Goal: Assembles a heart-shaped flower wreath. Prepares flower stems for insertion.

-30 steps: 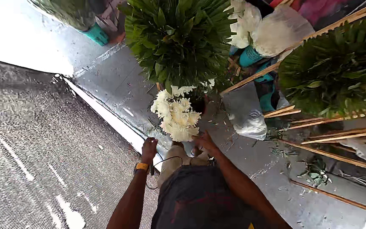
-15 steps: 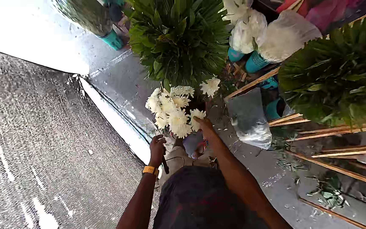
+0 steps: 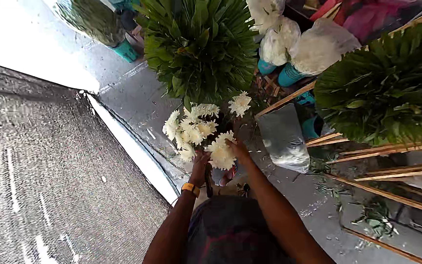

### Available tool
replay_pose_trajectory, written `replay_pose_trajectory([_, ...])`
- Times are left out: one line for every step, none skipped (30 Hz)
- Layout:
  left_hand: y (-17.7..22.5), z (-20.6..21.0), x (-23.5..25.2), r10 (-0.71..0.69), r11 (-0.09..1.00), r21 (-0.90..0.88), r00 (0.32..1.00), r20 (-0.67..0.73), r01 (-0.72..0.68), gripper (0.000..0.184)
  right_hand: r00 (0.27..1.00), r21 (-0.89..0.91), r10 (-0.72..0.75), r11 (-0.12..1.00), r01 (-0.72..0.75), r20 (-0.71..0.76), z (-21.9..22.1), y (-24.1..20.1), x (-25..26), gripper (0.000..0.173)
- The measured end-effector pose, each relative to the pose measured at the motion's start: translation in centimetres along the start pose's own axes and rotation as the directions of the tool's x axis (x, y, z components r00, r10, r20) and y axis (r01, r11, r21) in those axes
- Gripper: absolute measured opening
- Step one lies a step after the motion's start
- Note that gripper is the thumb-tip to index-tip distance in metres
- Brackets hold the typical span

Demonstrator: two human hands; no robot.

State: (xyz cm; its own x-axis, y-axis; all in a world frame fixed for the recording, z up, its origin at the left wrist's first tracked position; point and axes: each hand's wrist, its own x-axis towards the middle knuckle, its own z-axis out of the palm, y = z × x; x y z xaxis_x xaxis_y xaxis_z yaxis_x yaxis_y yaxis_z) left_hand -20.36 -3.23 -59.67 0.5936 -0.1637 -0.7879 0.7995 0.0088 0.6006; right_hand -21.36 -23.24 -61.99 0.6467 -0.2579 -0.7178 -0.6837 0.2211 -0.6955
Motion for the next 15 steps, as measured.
replay_pose_trajectory([0.4, 0.2, -0.1, 0.015, 1.000, 0.006, 0.999, 0.028, -0.015, 0.031, 1.000, 0.070, 0.016, 0.997, -0.015, -0.017, -0.1, 0.7, 0.5, 0.070])
replay_pose_trajectory([0.8, 0.4, -0.3, 0.039, 0.999, 0.008, 0.999, 0.034, -0.039, 0.032, 0.999, 0.158, 0.019, 0.987, -0.012, -0.037, -0.3, 1.3, 1.0, 0.068])
replay_pose_trajectory([0.9, 0.5, -0.3, 0.071, 0.997, 0.012, 0.997, 0.014, -0.071, 0.033, 0.998, 0.246, 0.016, 0.969, 0.001, -0.066, -0.4, 1.9, 1.2, 0.065])
replay_pose_trajectory([0.8, 0.6, -0.2, 0.101, 0.994, 0.031, 0.995, -0.026, -0.100, 0.033, 0.994, 0.315, 0.022, 0.949, 0.015, -0.112, -0.6, 2.5, 1.1, 0.063])
replay_pose_trajectory([0.4, 0.5, 0.1, 0.118, 0.991, 0.069, 0.991, -0.056, -0.114, 0.036, 0.987, 0.349, 0.041, 0.937, 0.015, -0.153, -0.7, 3.3, 1.1, 0.063])
replay_pose_trajectory([0.0, 0.4, 0.6, 0.114, 0.987, 0.119, 0.991, -0.071, -0.105, 0.042, 0.983, 0.358, 0.089, 0.933, -0.027, -0.158, -0.9, 4.2, 1.0, 0.069])
replay_pose_trajectory([-0.4, 0.3, 1.1, 0.074, 0.983, 0.171, 0.995, -0.064, -0.062, 0.052, 0.980, 0.362, 0.157, 0.927, -0.103, -0.123, -0.9, 4.9, 0.8, 0.077])
replay_pose_trajectory([-0.9, 0.3, 1.8, 0.026, 0.976, 0.216, 0.999, -0.045, -0.016, 0.061, 0.975, 0.377, 0.210, 0.910, -0.171, -0.066, -0.6, 5.5, 0.5, 0.082])
replay_pose_trajectory([-1.4, 0.3, 2.4, -0.028, 0.968, 0.247, 1.000, -0.014, 0.030, 0.067, 0.970, 0.411, 0.241, 0.886, -0.216, -0.010, 0.0, 6.1, 0.2, 0.082])
replay_pose_trajectory([-1.8, 0.6, 2.8, -0.058, 0.957, 0.284, 0.998, 0.004, 0.054, 0.067, 0.969, 0.450, 0.245, 0.863, -0.232, 0.030, 0.7, 6.8, -0.2, 0.079])
replay_pose_trajectory([-2.1, 1.0, 3.0, -0.063, 0.945, 0.322, 0.998, 0.022, 0.053, 0.061, 0.972, 0.484, 0.233, 0.846, -0.221, 0.038, 1.1, 7.2, -0.4, 0.074])
replay_pose_trajectory([-2.0, 1.4, 3.0, -0.053, 0.936, 0.352, 0.997, 0.056, 0.029, 0.056, 0.976, 0.504, 0.219, 0.841, -0.197, 0.016, 1.3, 7.4, -0.5, 0.069])
replay_pose_trajectory([-1.8, 1.8, 2.9, -0.035, 0.933, 0.359, 0.996, 0.082, 0.003, 0.050, 0.978, 0.515, 0.210, 0.840, -0.170, -0.020, 1.3, 7.2, -0.6, 0.065])
replay_pose_trajectory([-1.4, 2.0, 2.6, -0.009, 0.934, 0.357, 0.994, 0.108, -0.030, 0.046, 0.977, 0.528, 0.204, 0.837, -0.144, -0.057, 1.4, 6.7, -1.0, 0.060])
replay_pose_trajectory([-0.9, 2.2, 2.1, 0.029, 0.937, 0.341, 0.992, 0.124, -0.071, 0.045, 0.980, 0.543, 0.189, 0.831, -0.123, -0.067, 1.2, 5.8, -1.8, 0.056])
